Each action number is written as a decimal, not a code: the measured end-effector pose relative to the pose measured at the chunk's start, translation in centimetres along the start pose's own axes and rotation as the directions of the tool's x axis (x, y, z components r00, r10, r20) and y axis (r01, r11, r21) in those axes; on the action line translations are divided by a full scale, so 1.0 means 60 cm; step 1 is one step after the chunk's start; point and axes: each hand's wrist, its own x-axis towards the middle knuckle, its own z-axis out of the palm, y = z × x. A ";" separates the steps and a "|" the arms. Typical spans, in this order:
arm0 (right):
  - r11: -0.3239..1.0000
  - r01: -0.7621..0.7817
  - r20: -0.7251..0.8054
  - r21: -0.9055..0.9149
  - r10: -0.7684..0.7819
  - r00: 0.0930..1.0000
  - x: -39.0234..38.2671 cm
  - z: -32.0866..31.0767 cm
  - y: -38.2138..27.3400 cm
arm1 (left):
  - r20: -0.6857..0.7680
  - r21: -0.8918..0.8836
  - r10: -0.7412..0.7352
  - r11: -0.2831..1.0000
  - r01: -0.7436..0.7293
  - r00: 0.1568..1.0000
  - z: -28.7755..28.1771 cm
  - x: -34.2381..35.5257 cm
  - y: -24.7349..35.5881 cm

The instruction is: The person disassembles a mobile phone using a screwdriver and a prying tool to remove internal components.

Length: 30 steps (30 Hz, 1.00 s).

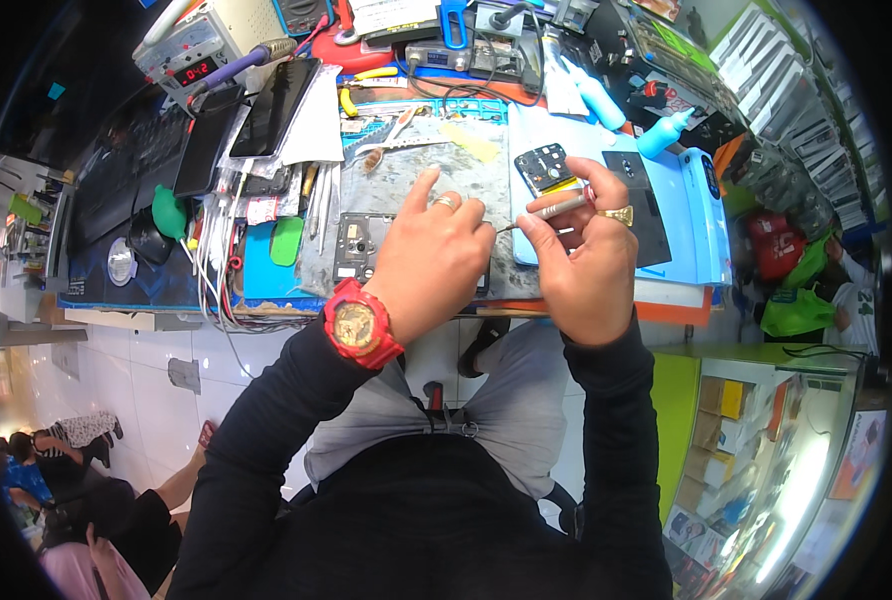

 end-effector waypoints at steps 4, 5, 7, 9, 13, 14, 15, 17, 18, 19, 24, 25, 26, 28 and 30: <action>1.000 -0.003 -0.055 0.001 0.004 0.998 -0.004 -0.004 0.020 | 0.040 0.249 0.140 0.958 -0.146 0.989 0.007 0.008 0.016; 1.000 -0.013 -0.077 0.028 0.015 0.997 -0.005 -0.003 0.025 | 0.043 0.304 0.166 0.937 -0.171 0.985 0.009 0.009 0.017; 0.999 -0.043 -0.072 0.013 0.044 0.996 -0.006 -0.005 0.028 | 0.049 0.229 0.161 0.959 -0.168 0.986 0.009 0.012 0.007; 0.997 -0.072 -0.069 0.000 0.072 0.995 -0.004 -0.003 0.031 | 0.056 0.154 0.157 0.974 -0.164 0.986 0.003 0.019 -0.013; 0.999 -0.018 -0.061 0.049 0.021 0.998 0.000 0.017 0.039 | -0.164 0.007 -0.009 1.000 0.010 0.986 0.006 0.044 -0.068; 1.000 0.013 -0.052 0.028 -0.012 0.999 0.002 0.019 0.039 | -0.154 -0.002 -0.024 1.000 0.024 0.988 0.014 0.048 -0.081; 0.999 0.021 -0.044 0.045 -0.019 0.999 0.003 0.022 0.041 | -0.154 0.002 -0.027 1.000 0.028 0.988 0.019 0.051 -0.087; 0.998 0.022 -0.031 0.051 -0.021 0.999 0.006 0.026 0.038 | -0.042 0.055 -0.072 0.996 0.074 0.997 0.027 0.053 -0.096; 0.999 0.016 -0.024 0.046 -0.015 1.000 0.004 0.026 0.039 | -0.040 0.053 -0.071 0.996 0.073 0.997 0.028 0.053 -0.095; 0.999 0.013 -0.024 0.045 -0.012 1.000 0.004 0.027 0.041 | -0.058 0.053 -0.080 0.995 0.083 0.995 0.029 0.051 -0.093; 0.998 0.050 -0.050 0.032 -0.048 0.998 0.003 0.031 0.045 | -0.166 -0.025 -0.112 0.994 0.110 0.980 0.007 0.020 -0.057; 0.998 0.048 -0.051 0.030 -0.046 0.998 0.003 0.030 0.047 | -0.178 -0.049 -0.125 0.992 0.118 0.976 -0.004 0.009 -0.035; 0.999 0.038 -0.055 0.032 -0.036 0.998 0.002 0.029 0.050 | -0.191 -0.073 -0.137 0.989 0.125 0.972 -0.014 -0.002 -0.015; 0.999 0.032 -0.051 0.041 -0.030 0.998 0.002 0.030 0.046 | -0.134 -0.092 -0.140 0.987 0.129 0.981 -0.025 -0.032 0.008; 0.997 0.012 -0.017 -0.078 -0.014 1.000 0.003 0.027 0.034 | -0.080 -0.072 -0.166 0.984 0.160 0.983 -0.017 -0.057 0.020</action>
